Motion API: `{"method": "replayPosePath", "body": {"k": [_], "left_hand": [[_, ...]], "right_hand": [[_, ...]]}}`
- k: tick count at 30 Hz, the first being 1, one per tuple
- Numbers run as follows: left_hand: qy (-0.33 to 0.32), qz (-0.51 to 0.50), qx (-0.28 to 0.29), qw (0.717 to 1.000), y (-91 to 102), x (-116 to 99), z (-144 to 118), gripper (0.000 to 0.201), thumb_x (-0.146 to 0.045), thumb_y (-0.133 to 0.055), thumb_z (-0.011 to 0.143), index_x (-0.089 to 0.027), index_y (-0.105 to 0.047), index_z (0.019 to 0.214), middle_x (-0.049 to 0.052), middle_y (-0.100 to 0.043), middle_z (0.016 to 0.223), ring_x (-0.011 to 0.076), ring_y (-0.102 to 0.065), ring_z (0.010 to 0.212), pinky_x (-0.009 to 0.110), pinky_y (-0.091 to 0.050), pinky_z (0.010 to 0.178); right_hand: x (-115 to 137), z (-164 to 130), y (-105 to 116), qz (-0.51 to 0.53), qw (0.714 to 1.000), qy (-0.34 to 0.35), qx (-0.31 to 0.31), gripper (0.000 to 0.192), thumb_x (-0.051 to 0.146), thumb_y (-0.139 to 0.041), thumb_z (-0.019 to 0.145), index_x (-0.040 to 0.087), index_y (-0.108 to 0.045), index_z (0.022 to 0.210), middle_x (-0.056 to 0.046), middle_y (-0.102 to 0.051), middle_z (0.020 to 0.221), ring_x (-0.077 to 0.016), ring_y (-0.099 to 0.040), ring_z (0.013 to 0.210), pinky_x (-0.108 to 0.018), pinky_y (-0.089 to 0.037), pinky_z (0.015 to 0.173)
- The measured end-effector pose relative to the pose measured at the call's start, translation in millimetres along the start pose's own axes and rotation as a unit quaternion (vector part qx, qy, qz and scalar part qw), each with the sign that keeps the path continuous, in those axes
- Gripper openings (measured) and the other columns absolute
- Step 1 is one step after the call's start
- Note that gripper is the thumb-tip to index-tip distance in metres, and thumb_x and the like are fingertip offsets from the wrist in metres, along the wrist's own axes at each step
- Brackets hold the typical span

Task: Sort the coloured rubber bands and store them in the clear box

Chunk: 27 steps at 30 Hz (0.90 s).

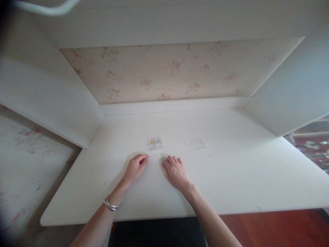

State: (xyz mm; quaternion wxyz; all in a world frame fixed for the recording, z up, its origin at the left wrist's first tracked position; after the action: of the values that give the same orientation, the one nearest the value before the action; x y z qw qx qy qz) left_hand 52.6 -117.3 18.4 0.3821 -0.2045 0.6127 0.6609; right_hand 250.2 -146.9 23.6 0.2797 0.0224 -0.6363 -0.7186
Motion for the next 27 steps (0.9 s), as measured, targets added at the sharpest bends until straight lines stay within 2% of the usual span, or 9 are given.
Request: {"method": "replayPosePath", "body": {"k": [3, 6, 10, 14, 19, 24, 27], "left_hand": [[0.008, -0.003, 0.007, 1.000, -0.5, 2, -1, 0.027, -0.035, -0.043, 0.090, -0.020, -0.066, 0.095, 0.005, -0.066, 0.091, 0.0146, -0.059, 0.079, 0.025, -0.044, 0.075], [0.018, 0.004, 0.013, 1.000, -0.8, 4, -1, 0.028, -0.035, -0.042, 0.090, -0.020, -0.066, 0.094, 0.004, -0.066, 0.090, 0.0141, -0.058, 0.077, 0.024, -0.044, 0.073], [0.009, 0.032, 0.025, 0.999, -1.6, -1, -3, 0.027, -0.032, -0.041, 0.091, -0.021, -0.065, 0.093, 0.002, -0.065, 0.086, 0.0129, -0.057, 0.075, 0.023, -0.042, 0.070], [-0.006, 0.057, 0.033, 0.998, -1.2, -6, -6, 0.025, -0.028, -0.041, 0.091, -0.022, -0.065, 0.093, 0.000, -0.065, 0.084, 0.0116, -0.056, 0.074, 0.022, -0.040, 0.067], [-0.018, 0.080, 0.035, 0.996, 0.5, -8, -8, 0.023, -0.025, -0.042, 0.091, -0.023, -0.064, 0.093, -0.001, -0.065, 0.086, 0.0111, -0.057, 0.074, 0.022, -0.040, 0.066], [-0.024, 0.105, 0.028, 0.994, 1.1, -9, -10, 0.023, -0.025, -0.041, 0.091, -0.022, -0.064, 0.092, 0.000, -0.066, 0.088, 0.0119, -0.059, 0.077, 0.023, -0.041, 0.069], [-0.034, 0.118, 0.029, 0.992, 0.7, -9, -12, 0.023, -0.024, -0.040, 0.091, -0.022, -0.063, 0.092, 0.000, -0.066, 0.090, 0.0124, -0.059, 0.080, 0.023, -0.043, 0.072]], "right_hand": [[-10, -1, 1, 0.080, 0.996, -0.031, -0.036, 0.024, 0.028, -0.038, 0.094, 0.021, -0.061, 0.094, -0.006, -0.057, 0.092, -0.0175, -0.054, 0.084, -0.033, -0.039, 0.077], [-23, 0, 7, 0.178, 0.975, -0.074, -0.107, 0.026, 0.031, -0.038, 0.094, 0.021, -0.062, 0.094, -0.007, -0.057, 0.091, -0.0168, -0.055, 0.084, -0.031, -0.043, 0.076], [-28, 8, 16, 0.214, 0.958, -0.095, -0.164, 0.025, 0.034, -0.043, 0.092, 0.020, -0.064, 0.091, -0.007, -0.056, 0.088, -0.0166, -0.055, 0.082, -0.030, -0.045, 0.075], [-14, 29, 14, 0.185, 0.969, -0.056, -0.151, 0.024, 0.033, -0.044, 0.092, 0.021, -0.065, 0.092, -0.005, -0.056, 0.086, -0.0157, -0.054, 0.080, -0.029, -0.044, 0.074], [6, 68, -3, 0.091, 0.990, -0.006, -0.103, 0.022, 0.030, -0.045, 0.092, 0.022, -0.066, 0.093, -0.005, -0.058, 0.089, -0.0154, -0.053, 0.084, -0.029, -0.039, 0.076], [11, 94, -17, 0.003, 0.999, -0.008, -0.050, 0.022, 0.028, -0.046, 0.092, 0.025, -0.067, 0.093, -0.004, -0.059, 0.092, -0.0152, -0.052, 0.084, -0.028, -0.035, 0.075], [5, 91, -14, 0.007, 0.997, -0.029, -0.071, 0.023, 0.028, -0.045, 0.092, 0.024, -0.067, 0.093, -0.004, -0.060, 0.090, -0.0152, -0.053, 0.084, -0.028, -0.035, 0.074]]}}
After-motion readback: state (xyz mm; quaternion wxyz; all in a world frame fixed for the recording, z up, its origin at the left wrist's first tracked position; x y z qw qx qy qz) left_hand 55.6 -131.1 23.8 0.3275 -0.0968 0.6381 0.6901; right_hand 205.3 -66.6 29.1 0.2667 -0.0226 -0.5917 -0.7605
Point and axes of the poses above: each hand's wrist, its own z-axis towards the middle knuckle, its own y-axis out of the back of the hand, x = y × z, the point moved 3 cm from there along z, towards the middle knuckle
